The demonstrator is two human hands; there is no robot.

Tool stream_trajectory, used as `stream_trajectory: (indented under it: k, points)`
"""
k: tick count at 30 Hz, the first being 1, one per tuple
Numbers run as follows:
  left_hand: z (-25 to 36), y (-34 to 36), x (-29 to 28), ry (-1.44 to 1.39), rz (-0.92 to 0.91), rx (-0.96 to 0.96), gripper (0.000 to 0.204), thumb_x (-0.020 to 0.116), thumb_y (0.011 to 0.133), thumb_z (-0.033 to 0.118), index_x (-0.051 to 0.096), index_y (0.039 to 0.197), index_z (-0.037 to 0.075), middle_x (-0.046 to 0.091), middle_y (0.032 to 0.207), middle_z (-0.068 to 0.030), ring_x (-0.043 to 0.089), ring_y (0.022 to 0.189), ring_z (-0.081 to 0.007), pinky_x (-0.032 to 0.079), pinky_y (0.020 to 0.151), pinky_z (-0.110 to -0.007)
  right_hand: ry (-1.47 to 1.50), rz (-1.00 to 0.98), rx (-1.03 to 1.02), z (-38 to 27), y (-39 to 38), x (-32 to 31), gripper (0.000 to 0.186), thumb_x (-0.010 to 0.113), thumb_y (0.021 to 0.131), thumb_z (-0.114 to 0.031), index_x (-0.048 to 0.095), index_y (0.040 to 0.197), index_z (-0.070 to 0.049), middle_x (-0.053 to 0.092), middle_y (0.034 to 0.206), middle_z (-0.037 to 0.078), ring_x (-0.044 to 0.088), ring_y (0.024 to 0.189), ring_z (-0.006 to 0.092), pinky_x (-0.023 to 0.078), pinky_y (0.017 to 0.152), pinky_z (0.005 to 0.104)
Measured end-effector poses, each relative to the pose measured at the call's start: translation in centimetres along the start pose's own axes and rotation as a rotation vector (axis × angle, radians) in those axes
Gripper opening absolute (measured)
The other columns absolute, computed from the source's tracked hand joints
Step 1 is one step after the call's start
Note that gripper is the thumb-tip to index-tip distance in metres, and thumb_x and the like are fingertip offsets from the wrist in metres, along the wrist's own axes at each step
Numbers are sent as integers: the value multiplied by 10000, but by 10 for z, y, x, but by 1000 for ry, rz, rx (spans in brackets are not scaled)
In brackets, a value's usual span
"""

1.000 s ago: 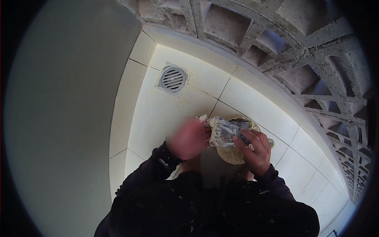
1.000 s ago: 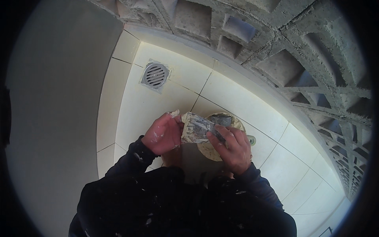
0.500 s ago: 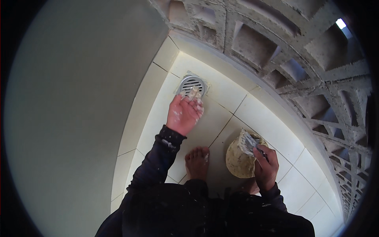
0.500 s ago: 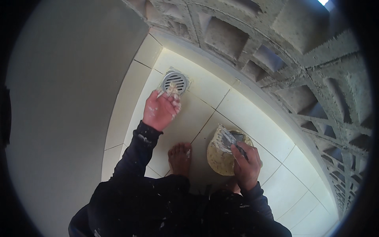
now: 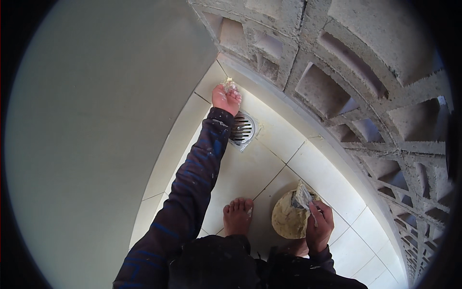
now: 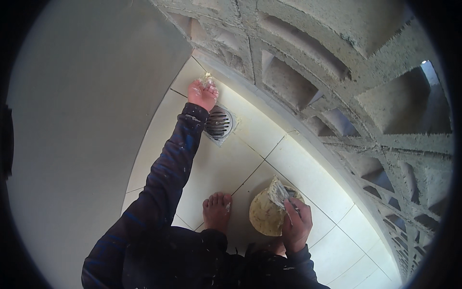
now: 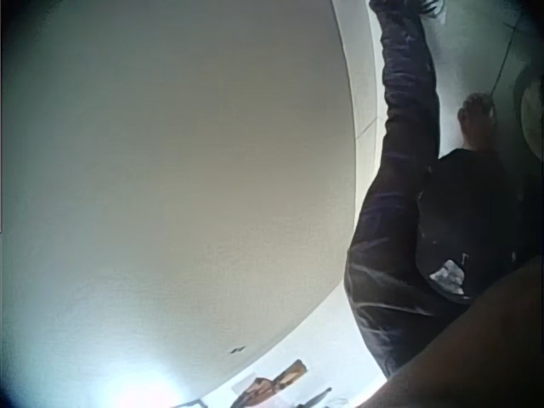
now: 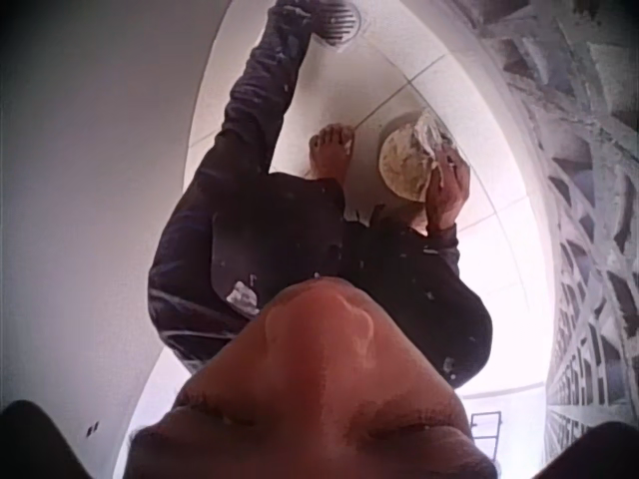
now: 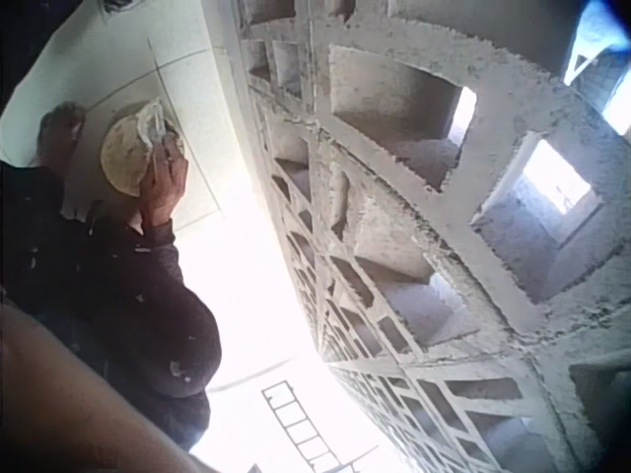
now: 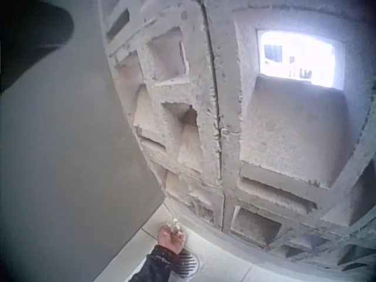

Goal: The person applies grout to the joints of floor tiles using a spatula, then wipes the excess away by hand around the drain and along the wall base.

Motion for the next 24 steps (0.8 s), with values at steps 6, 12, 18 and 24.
stream_trajectory:
  k: [6,12,18,24]
  points:
    - [5,34,24,-140,-31,76,169,452,881,155,480,714,147,503,639,-5,466,576,-164,378,576,-323,7,-12,45,2,29,7,401,585,761,156,731,1106,13,678,1121,178,669,1046,342,542,899,391]
    - [-8,52,22,-244,-60,49,179,442,851,116,459,678,158,471,615,17,435,548,-152,365,566,-318,16,-12,58,8,35,17,392,586,763,158,728,1100,16,682,1118,179,672,1047,344,542,913,394]
    - [-2,56,7,-264,-7,54,137,460,847,166,472,728,99,482,710,-55,422,656,-213,356,652,-366,9,3,41,8,37,16,395,593,757,164,723,1101,18,684,1109,180,675,1042,345,542,916,396]
    - [-10,27,8,-244,139,47,141,474,865,190,460,734,141,512,719,-30,449,632,-188,385,593,-345,11,-2,16,11,35,20,437,593,730,149,722,1116,-12,674,1140,169,665,1041,350,547,870,403]
Point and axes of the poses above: each hand's wrist, its own y-axis towards the middle knuckle, its own x-axis out of the palm, z = x × y, the point moved 9 cm from there along y, towards the middle knuckle
